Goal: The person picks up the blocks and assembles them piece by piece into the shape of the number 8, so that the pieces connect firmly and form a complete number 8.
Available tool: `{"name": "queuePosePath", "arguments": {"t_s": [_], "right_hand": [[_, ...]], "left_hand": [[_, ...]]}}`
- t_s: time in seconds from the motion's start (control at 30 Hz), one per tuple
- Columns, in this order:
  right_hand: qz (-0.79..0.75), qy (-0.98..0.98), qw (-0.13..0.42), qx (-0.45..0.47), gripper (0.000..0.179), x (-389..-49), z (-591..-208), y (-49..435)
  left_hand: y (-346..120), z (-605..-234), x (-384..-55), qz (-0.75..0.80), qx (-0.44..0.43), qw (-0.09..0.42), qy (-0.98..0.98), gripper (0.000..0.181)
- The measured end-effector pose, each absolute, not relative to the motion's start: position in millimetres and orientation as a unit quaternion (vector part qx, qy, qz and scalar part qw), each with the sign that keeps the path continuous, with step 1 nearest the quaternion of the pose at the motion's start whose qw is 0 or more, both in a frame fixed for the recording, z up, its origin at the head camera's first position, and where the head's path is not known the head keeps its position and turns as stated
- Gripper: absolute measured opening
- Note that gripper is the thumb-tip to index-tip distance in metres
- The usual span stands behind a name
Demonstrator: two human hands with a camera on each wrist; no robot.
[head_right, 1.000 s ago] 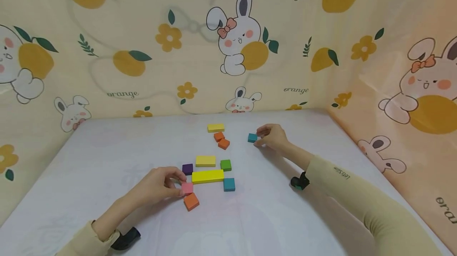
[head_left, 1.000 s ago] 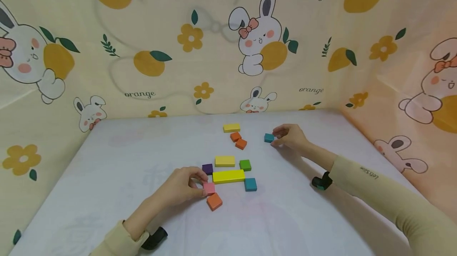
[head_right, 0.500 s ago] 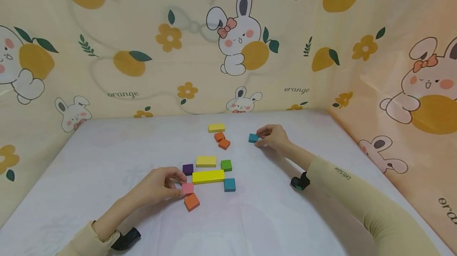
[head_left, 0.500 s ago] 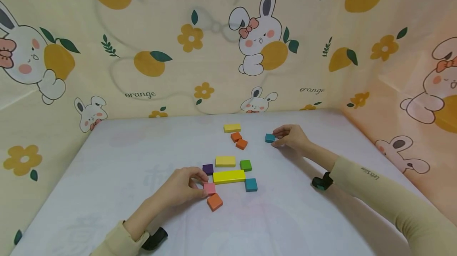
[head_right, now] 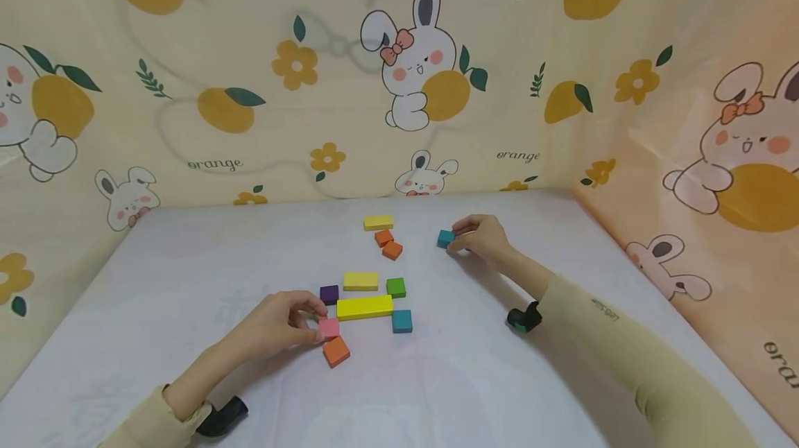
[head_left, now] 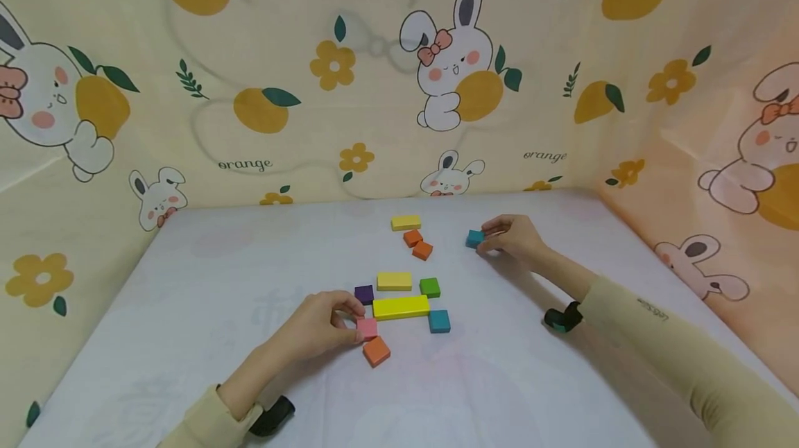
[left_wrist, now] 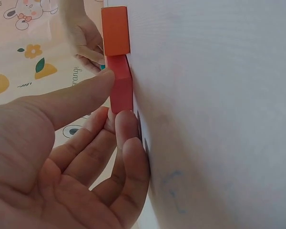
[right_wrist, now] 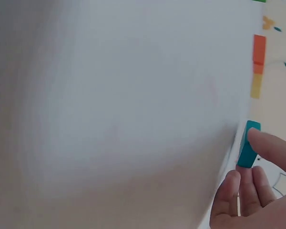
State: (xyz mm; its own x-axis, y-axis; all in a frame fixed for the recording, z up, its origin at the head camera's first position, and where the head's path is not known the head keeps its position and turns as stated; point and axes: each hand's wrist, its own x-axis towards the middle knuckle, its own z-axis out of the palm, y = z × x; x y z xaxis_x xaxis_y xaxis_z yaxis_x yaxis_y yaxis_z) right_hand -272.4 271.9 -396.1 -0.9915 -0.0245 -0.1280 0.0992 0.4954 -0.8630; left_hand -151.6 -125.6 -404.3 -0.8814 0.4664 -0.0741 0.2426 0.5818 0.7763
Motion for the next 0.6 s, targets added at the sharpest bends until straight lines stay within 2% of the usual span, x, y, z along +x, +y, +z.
{"name": "queuePosePath", "arguments": {"t_s": [0.23, 0.6], "right_hand": [[-0.507, 0.861, 0.031, 0.014, 0.047, -250, -388, 270], [-0.572, 0.820, 0.019, -0.010, 0.047, -190, -374, 246]], "left_hand": [[-123, -402, -150, 0.410, 0.200, 0.134, 0.880, 0.029], [-125, -402, -149, 0.418, 0.195, 0.136, 0.877, 0.030]]}}
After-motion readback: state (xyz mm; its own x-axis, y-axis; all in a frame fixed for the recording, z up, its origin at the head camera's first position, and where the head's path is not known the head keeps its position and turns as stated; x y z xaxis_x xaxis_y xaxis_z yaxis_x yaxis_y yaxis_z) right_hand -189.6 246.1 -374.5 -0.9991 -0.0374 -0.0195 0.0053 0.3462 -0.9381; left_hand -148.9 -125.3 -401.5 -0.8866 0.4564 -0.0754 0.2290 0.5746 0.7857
